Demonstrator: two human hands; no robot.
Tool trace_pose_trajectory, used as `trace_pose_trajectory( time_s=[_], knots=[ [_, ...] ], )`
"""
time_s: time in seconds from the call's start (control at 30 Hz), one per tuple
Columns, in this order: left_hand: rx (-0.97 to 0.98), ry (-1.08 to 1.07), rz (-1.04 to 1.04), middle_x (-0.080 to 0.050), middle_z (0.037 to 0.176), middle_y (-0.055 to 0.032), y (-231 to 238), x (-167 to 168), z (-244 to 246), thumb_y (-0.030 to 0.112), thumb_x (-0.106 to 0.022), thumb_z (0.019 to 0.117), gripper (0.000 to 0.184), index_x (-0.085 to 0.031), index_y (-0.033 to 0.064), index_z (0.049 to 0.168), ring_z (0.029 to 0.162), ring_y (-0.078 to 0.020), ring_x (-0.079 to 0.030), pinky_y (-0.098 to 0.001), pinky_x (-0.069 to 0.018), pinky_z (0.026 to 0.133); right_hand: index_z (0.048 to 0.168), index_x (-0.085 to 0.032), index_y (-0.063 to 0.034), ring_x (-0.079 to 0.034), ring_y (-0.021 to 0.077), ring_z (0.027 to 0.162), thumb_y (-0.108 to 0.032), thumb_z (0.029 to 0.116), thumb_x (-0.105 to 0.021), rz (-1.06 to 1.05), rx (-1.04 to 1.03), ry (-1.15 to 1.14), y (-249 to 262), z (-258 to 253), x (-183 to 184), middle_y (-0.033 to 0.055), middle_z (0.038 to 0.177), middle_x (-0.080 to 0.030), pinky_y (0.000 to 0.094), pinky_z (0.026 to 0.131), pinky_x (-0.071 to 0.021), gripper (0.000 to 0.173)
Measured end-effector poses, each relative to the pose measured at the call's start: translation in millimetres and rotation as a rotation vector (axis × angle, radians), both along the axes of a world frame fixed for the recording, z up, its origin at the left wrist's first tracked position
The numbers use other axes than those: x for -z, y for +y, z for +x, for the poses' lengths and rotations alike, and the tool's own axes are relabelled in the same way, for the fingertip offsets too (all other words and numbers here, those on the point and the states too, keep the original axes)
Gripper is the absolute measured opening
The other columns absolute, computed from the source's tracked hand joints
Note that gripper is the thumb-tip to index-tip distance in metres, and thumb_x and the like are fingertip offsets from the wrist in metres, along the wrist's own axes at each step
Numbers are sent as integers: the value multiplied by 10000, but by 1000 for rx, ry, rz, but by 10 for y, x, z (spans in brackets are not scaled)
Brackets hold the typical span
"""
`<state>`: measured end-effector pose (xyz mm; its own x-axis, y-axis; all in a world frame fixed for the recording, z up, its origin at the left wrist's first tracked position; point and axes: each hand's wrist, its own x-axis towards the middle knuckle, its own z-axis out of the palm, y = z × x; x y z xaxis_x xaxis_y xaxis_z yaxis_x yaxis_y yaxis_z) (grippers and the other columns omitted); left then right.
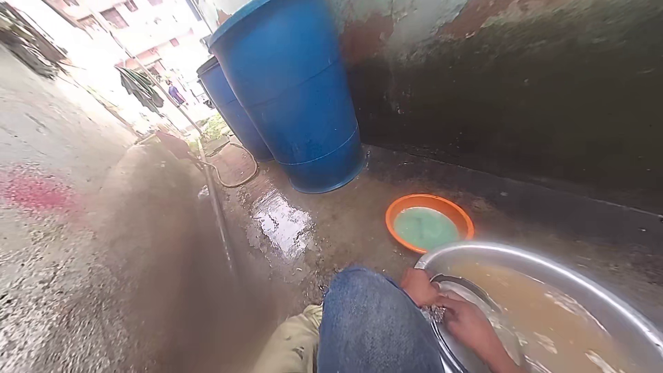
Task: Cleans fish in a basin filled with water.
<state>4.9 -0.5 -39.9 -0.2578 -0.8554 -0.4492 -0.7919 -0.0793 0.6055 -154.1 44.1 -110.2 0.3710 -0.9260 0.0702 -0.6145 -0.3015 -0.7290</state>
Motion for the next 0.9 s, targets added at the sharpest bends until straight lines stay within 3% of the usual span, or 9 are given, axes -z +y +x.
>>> trace_pose_trajectory(
  time_s=[0.13,0.27,0.4,0.47,0.53,0.67,0.77,0.83,0.9],
  knots=[
    [-2,21,5,-686,1213,-246,22,-60,-10,277,-531,1046,376,-659,34,1303,1163,-400,-653,-610,-498,1001,924,-819,-168,-699,316,1067,-44,777,-702,42,-86,45,59,-230,40,79,1128,-747,610,889,-554,225],
    [-9,-2,3,-679,1242,-239,62,-80,-17,267,-531,1040,375,-656,44,1315,1187,-396,-643,-615,-494,1005,1043,-814,-171,-681,378,1124,-24,848,-678,153,63,95,138,-454,121,137,1166,-745,652,967,-507,279],
    [14,2,26,-660,1273,-253,72,-150,-41,249,-521,1051,374,-643,25,1325,1225,-406,-621,-611,-477,1036,990,-820,-191,-694,386,1081,-86,820,-716,133,-13,234,229,-269,-137,120,1183,-737,671,860,-531,225],
    [9,21,-8,-676,1249,-248,71,-66,9,254,-530,1043,377,-651,31,1322,1202,-402,-636,-613,-485,1026,972,-823,-190,-698,362,1086,-67,809,-718,104,-28,169,215,-288,-66,108,1172,-744,659,878,-537,230],
    [2,35,-12,-678,1261,-237,78,-49,30,270,-530,1045,390,-644,48,1345,1212,-389,-637,-603,-485,1038,1012,-816,-151,-689,380,1116,-19,826,-689,134,62,82,198,-428,-19,143,1160,-747,673,949,-509,261],
    [6,39,-6,-670,1260,-252,99,-140,52,246,-528,1047,380,-639,23,1335,1209,-401,-634,-604,-486,1027,1062,-792,-110,-664,444,1121,-27,871,-634,140,290,111,166,-555,-35,205,1154,-730,699,958,-475,262],
    [23,-25,112,-617,1356,-252,175,-552,-78,216,-469,1081,387,-587,11,1386,1301,-389,-572,-573,-419,1097,1087,-800,-129,-664,446,1138,-20,874,-656,152,283,173,236,-500,-8,201,1178,-728,710,953,-482,279],
    [46,-19,77,-637,1308,-262,166,-564,-44,232,-469,1077,388,-606,-6,1351,1253,-396,-602,-574,-451,1060,1120,-790,-132,-659,453,1130,-37,875,-653,182,262,229,270,-357,-18,209,1192,-711,712,920,-490,296],
    [-16,25,-2,-678,1205,-267,74,-344,18,258,-537,1047,375,-653,-17,1274,1145,-401,-658,-586,-514,988,1131,-773,-96,-659,466,1112,-87,901,-657,190,222,254,167,-281,-79,237,1187,-703,707,913,-496,258]
  ],
)
